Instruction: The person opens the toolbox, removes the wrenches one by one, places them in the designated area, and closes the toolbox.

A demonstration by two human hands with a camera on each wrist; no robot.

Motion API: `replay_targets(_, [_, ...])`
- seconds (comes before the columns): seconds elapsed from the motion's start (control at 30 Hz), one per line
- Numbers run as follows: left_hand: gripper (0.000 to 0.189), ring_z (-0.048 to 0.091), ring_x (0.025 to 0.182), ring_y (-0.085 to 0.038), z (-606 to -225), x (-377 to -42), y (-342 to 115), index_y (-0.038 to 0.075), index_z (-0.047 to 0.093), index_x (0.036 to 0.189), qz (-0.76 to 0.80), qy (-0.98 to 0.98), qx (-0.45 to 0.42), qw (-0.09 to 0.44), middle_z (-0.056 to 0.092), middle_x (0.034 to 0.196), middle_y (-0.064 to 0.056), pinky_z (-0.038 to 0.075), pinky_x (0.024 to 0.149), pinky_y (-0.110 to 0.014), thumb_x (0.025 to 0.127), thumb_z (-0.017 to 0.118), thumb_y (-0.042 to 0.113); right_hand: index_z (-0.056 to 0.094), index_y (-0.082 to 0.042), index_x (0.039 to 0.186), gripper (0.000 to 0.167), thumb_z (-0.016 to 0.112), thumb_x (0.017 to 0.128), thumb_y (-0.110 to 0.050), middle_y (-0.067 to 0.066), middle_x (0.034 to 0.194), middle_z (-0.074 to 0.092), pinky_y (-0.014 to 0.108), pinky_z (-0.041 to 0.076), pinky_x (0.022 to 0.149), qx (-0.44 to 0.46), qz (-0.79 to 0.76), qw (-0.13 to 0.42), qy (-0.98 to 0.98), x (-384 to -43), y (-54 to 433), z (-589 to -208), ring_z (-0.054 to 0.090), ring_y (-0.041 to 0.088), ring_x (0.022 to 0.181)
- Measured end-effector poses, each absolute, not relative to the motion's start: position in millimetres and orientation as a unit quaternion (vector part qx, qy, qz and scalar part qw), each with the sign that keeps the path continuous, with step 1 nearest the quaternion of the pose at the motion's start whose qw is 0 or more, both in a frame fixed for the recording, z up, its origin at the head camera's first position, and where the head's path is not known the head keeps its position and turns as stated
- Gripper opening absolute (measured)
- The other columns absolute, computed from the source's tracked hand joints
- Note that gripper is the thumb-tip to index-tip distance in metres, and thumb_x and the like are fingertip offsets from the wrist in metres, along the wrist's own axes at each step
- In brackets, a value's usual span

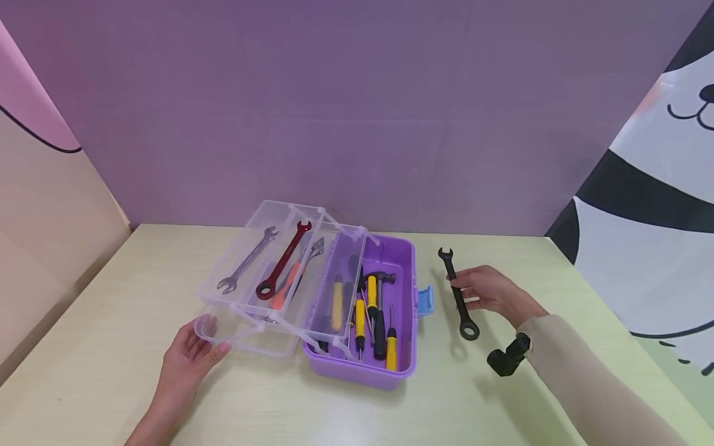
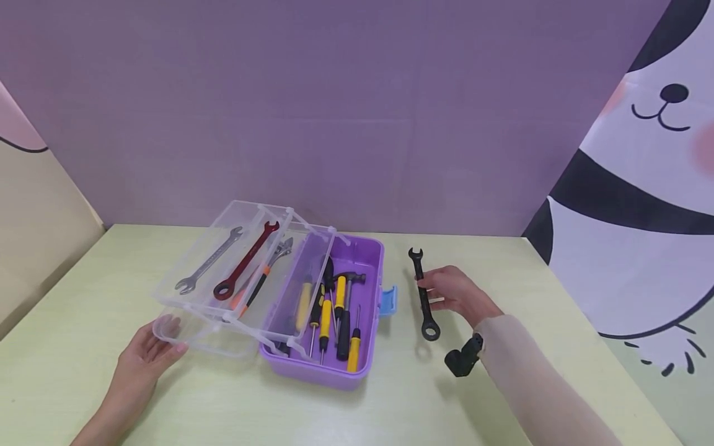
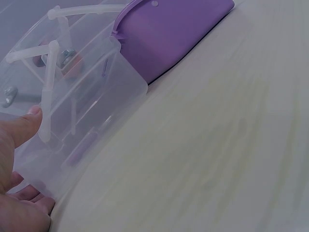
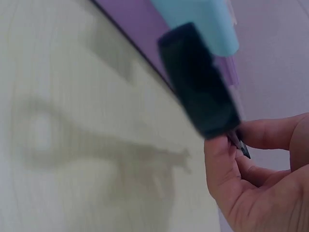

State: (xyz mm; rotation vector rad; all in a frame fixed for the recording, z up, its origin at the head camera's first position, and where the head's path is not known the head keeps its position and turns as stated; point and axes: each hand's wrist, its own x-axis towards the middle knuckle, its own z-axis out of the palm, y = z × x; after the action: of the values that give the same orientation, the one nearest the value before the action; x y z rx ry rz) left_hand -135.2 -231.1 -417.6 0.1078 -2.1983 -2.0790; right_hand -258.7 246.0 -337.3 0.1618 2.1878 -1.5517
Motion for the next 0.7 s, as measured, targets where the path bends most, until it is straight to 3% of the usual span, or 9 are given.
replay_targets(0.33, [0.071,0.043,0.111,0.014,-418,-135,-232,-0.003,0.022,0.145,-0.679,-0.731,0.045,0.049,0.027,0.151,-0.026,0.039,0.090,0.002,0.090,0.065,0.008,0.039,0.014,0.134,0.045,0.052,0.095,-0.007,0.001,0.094,0.055,0.032,0.056,0.077,0.075,-0.536,0.221,0.811,-259,252,-355,0.054,0.014,0.081])
replay_targets(0.43, [0.071,0.042,0.126,-0.004,-417,-135,-231,-0.002,0.022,0.145,-0.677,-0.733,0.050,0.044,0.027,0.151,-0.026,0.039,0.090,0.003,0.090,0.065,0.009,0.039,0.014,0.134,0.046,0.053,0.095,-0.007,0.002,0.093,0.054,0.033,0.056,0.077,0.079,-0.526,0.219,0.818,-260,252,-359,0.053,0.015,0.081])
replay_targets(0.57, [0.073,0.028,0.139,-0.034,-416,-135,-231,-0.003,0.020,0.146,-0.679,-0.731,0.049,0.038,0.025,0.152,-0.026,0.039,0.089,0.003,0.090,0.065,0.009,0.038,0.013,0.134,0.048,0.055,0.094,-0.008,0.002,0.091,0.053,0.031,0.056,0.074,0.084,-0.511,0.215,0.828,-261,253,-363,0.053,0.015,0.081])
replay_targets(0.7, [0.073,0.024,0.139,-0.042,-416,-135,-231,-0.003,0.019,0.146,-0.681,-0.730,0.048,0.037,0.025,0.152,-0.026,0.040,0.088,0.004,0.090,0.064,0.008,0.038,0.013,0.134,0.049,0.056,0.094,-0.008,0.002,0.088,0.052,0.029,0.056,0.069,0.082,-0.499,0.208,0.837,-263,254,-366,0.051,0.014,0.080])
